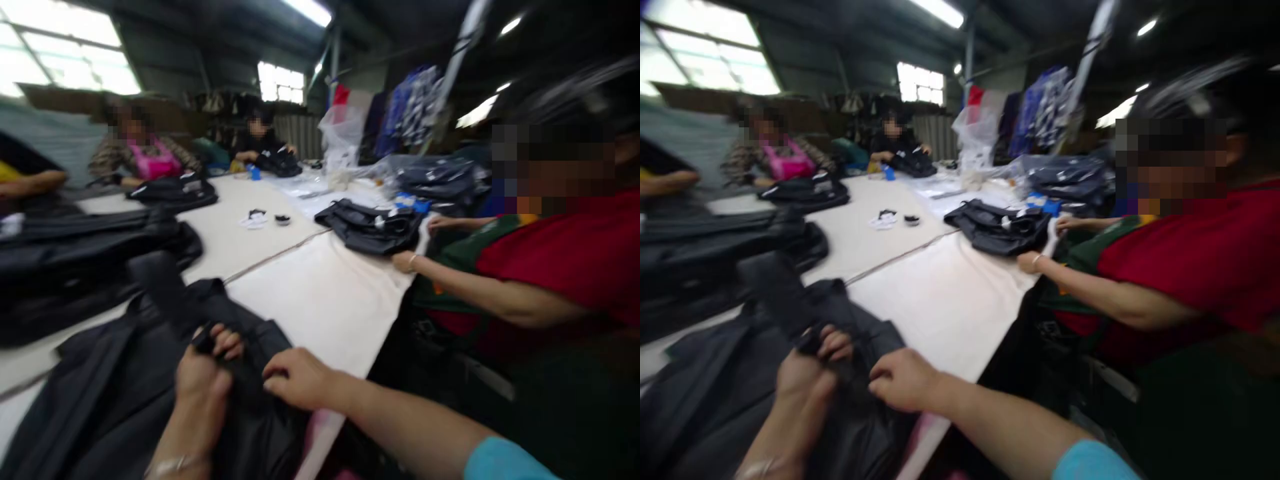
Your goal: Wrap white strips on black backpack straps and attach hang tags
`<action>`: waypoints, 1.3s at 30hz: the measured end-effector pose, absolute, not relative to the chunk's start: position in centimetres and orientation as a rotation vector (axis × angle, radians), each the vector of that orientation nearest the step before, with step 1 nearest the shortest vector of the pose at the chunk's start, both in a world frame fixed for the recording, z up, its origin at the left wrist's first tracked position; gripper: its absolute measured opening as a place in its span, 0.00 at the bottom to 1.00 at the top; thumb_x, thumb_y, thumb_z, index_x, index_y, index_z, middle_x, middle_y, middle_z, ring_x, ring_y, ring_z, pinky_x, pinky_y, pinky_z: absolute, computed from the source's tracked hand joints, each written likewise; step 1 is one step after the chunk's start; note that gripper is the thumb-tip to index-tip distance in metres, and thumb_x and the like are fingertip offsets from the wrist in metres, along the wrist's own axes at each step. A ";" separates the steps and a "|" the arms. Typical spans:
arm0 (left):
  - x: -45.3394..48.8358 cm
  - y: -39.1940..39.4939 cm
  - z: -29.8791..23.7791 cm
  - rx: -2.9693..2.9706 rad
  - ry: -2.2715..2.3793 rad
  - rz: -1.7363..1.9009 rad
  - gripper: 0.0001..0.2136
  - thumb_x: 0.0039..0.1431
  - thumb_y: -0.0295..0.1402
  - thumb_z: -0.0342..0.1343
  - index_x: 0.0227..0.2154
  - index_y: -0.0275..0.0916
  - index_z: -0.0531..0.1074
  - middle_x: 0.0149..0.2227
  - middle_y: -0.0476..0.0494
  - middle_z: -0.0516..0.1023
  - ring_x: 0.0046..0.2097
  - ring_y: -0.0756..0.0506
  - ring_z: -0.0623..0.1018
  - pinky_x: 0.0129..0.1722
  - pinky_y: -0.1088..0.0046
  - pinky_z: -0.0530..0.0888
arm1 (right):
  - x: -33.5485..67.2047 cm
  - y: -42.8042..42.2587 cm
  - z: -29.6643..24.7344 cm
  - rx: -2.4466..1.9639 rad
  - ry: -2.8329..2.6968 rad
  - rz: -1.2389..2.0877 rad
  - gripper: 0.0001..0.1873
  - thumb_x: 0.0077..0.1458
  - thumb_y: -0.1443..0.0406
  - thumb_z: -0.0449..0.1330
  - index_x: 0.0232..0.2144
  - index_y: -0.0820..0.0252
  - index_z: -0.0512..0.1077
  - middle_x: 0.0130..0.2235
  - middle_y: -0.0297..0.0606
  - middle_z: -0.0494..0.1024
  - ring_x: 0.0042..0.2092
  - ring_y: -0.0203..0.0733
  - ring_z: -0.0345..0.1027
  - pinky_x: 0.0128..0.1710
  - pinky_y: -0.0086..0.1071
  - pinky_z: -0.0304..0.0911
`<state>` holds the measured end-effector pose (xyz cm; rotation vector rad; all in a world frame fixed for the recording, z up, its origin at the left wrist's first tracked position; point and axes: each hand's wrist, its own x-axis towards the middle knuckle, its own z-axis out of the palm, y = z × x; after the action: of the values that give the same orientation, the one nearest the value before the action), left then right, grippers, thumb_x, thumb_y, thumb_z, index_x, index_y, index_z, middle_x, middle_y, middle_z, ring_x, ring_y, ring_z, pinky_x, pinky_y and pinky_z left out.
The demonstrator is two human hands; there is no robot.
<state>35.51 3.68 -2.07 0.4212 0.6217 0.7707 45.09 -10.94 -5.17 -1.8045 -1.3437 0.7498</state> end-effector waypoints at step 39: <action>36.3 9.9 -1.9 0.409 0.880 0.701 0.15 0.67 0.38 0.42 0.27 0.37 0.64 0.15 0.53 0.60 0.20 0.49 0.72 0.19 0.78 0.69 | 44.5 -8.1 -6.5 -1.239 -0.861 1.361 0.19 0.56 0.51 0.57 0.40 0.59 0.69 0.30 0.34 0.76 0.28 0.35 0.68 0.30 0.29 0.62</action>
<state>36.34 9.86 -1.93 0.4086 0.8802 0.7013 44.45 -8.09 -6.48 -1.2385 -0.8605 1.3614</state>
